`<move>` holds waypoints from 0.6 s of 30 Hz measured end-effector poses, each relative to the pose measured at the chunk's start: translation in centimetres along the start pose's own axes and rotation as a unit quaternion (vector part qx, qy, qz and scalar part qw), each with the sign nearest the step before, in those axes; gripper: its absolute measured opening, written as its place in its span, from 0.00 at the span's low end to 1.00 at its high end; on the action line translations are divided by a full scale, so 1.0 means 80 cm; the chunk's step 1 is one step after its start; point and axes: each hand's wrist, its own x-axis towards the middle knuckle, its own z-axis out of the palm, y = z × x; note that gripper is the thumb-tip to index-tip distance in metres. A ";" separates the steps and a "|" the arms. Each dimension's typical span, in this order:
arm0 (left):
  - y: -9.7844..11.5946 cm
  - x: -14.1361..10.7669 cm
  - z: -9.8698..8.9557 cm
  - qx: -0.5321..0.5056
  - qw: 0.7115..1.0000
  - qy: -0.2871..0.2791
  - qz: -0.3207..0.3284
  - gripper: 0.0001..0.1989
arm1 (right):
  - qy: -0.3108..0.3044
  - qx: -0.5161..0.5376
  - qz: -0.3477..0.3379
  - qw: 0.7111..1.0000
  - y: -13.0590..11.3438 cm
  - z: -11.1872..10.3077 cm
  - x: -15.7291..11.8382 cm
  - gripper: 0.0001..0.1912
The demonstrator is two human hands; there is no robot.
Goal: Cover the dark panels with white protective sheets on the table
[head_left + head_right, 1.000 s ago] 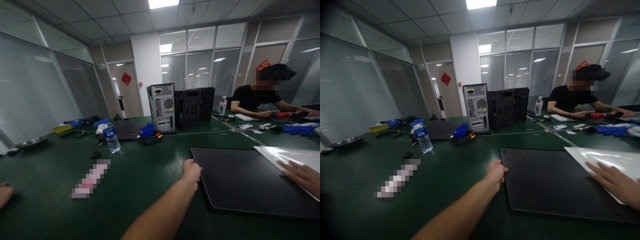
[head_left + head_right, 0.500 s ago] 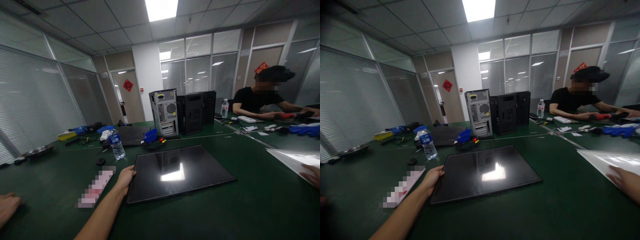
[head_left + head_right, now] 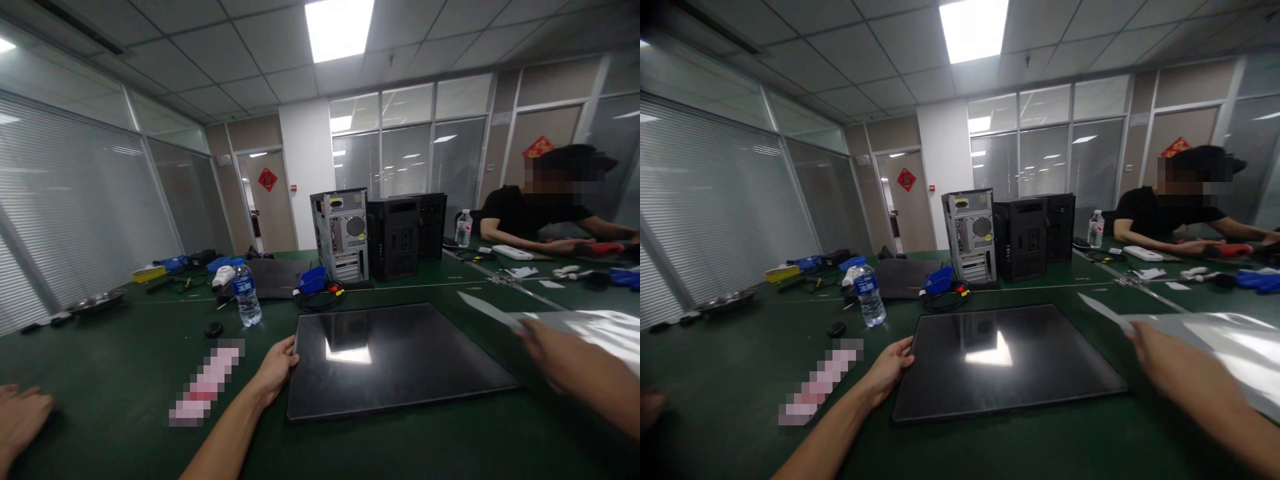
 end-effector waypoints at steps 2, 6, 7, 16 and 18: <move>-0.007 0.007 0.013 0.011 1.000 -0.010 0.009 0.27 | -0.061 0.005 -0.013 0.998 -0.084 -0.010 -0.016 0.32; -0.016 0.013 0.030 0.025 1.000 -0.003 0.016 0.22 | -0.142 0.023 -0.093 0.985 -0.228 -0.011 -0.053 0.26; -0.017 0.012 0.032 0.021 1.000 -0.003 0.016 0.22 | -0.157 0.015 -0.102 0.982 -0.256 -0.007 -0.062 0.24; -0.012 0.009 0.041 0.053 0.998 0.000 0.040 0.27 | -0.199 0.093 -0.154 0.963 -0.389 0.006 -0.076 0.29; -0.013 0.012 0.041 0.077 0.995 -0.007 0.056 0.29 | -0.223 0.154 -0.151 0.951 -0.399 0.000 -0.075 0.33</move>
